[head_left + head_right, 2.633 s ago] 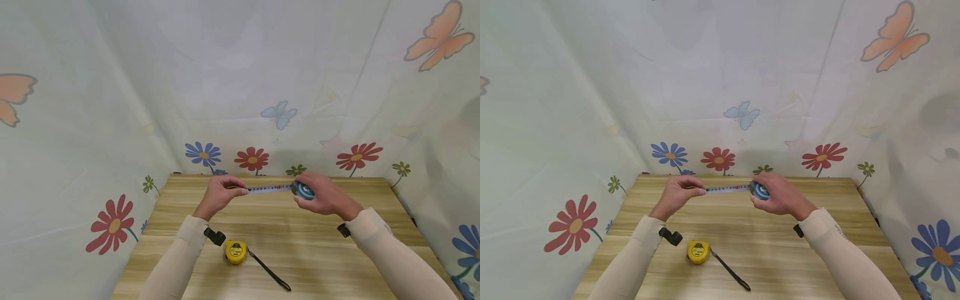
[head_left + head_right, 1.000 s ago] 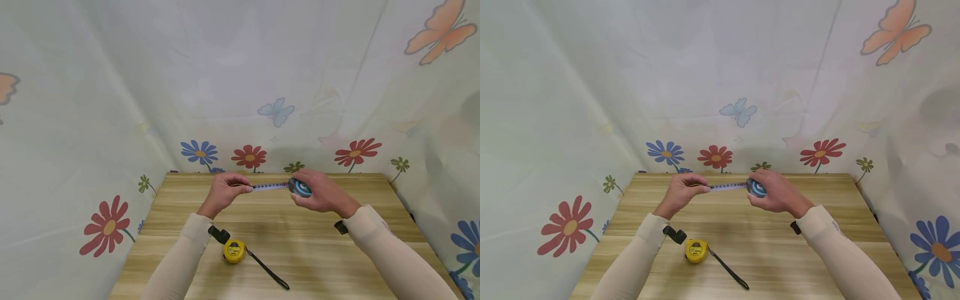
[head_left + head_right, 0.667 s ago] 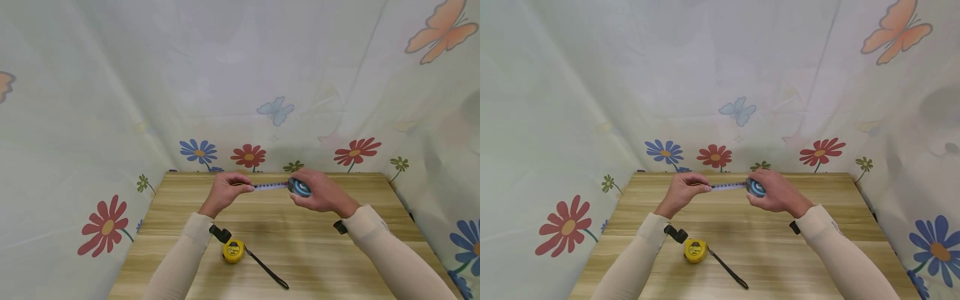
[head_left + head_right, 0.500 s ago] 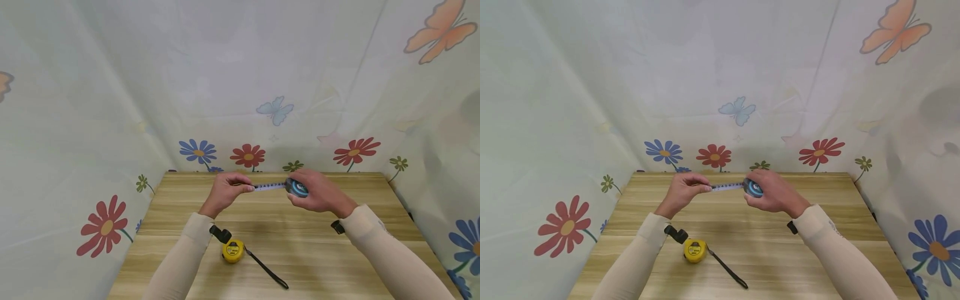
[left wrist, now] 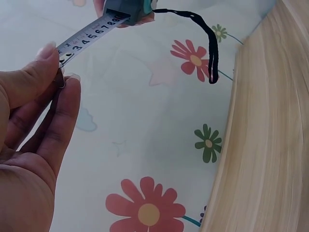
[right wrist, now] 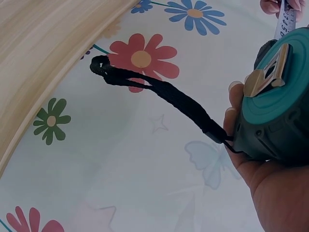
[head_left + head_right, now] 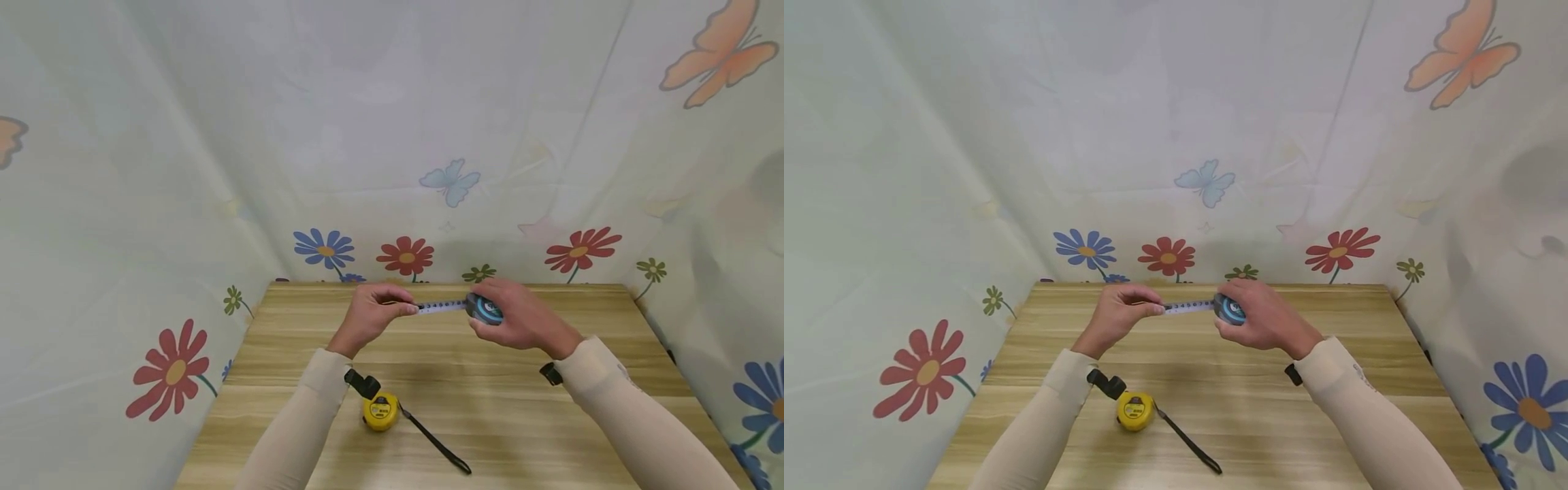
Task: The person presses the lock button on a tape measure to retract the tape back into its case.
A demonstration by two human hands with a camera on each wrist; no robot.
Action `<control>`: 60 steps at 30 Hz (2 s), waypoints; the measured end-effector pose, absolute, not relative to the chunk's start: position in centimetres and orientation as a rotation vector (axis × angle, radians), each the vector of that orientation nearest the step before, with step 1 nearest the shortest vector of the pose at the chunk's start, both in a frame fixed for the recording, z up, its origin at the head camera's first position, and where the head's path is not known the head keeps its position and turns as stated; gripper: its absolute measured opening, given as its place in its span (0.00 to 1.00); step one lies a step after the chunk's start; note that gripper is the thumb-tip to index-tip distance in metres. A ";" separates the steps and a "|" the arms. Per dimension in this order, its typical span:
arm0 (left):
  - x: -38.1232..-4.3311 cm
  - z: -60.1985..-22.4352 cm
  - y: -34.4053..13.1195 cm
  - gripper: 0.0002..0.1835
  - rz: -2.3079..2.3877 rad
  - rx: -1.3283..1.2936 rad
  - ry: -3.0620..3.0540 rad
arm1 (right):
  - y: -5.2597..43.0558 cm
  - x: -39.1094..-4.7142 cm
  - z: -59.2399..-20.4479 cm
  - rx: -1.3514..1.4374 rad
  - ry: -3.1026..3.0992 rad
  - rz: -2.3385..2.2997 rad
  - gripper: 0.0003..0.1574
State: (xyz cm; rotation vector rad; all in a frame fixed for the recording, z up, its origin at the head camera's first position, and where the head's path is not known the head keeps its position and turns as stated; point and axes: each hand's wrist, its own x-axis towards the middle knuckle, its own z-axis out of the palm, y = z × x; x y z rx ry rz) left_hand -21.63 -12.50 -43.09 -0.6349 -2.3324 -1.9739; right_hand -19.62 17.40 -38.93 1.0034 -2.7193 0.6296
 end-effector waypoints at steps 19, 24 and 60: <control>-21.8 -43.3 -11.9 0.09 -1.952 -0.647 -2.364 | 17.3 -19.6 -39.3 1.005 -2.724 0.655 0.25; -21.9 -43.3 -11.7 0.07 -1.961 -0.636 -2.360 | 17.1 -19.6 -39.3 1.006 -2.722 0.663 0.24; -21.5 -43.4 -10.7 0.05 -1.950 -0.687 -2.368 | 15.9 -19.2 -39.2 1.061 -2.687 0.638 0.24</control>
